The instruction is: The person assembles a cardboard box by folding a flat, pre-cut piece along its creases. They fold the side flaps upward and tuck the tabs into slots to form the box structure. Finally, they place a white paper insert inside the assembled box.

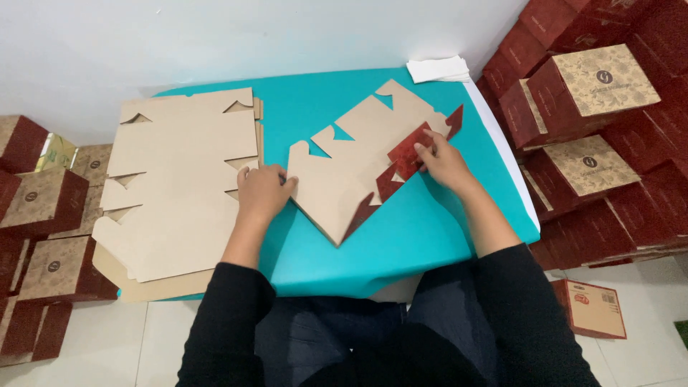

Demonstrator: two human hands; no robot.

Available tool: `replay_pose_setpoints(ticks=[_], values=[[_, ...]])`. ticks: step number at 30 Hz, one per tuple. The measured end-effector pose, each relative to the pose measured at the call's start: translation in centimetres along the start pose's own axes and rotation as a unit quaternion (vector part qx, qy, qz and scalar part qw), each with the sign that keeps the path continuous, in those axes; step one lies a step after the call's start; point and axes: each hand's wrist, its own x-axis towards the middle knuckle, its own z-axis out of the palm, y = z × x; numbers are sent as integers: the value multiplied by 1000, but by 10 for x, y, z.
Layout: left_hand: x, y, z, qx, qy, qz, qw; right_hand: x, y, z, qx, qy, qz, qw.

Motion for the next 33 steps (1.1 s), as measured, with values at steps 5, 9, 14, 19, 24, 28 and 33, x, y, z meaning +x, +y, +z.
replay_pose_setpoints(ticks=[5,9,14,19,24,28,33], values=[[-62,46,-48,-125,-72,-62,988,-39,-75,-24,32,-3,-50,998],[-94,75,-35,-242,-100,-102,960,-75,-116,-5,-82,-50,-178,979],[-119,111,30,-216,67,58,972,-94,-162,16,-193,-246,-121,942],[-135,144,30,-194,77,167,964,-93,-161,22,-253,-308,-109,910],[-134,145,22,-189,-54,337,921,-86,-114,17,-256,-328,-176,892],[-103,99,8,-252,18,334,908,-89,-92,-16,-224,-312,-154,910],[-44,21,-4,-19,162,196,967,-72,-49,-56,-248,-215,-107,939]])
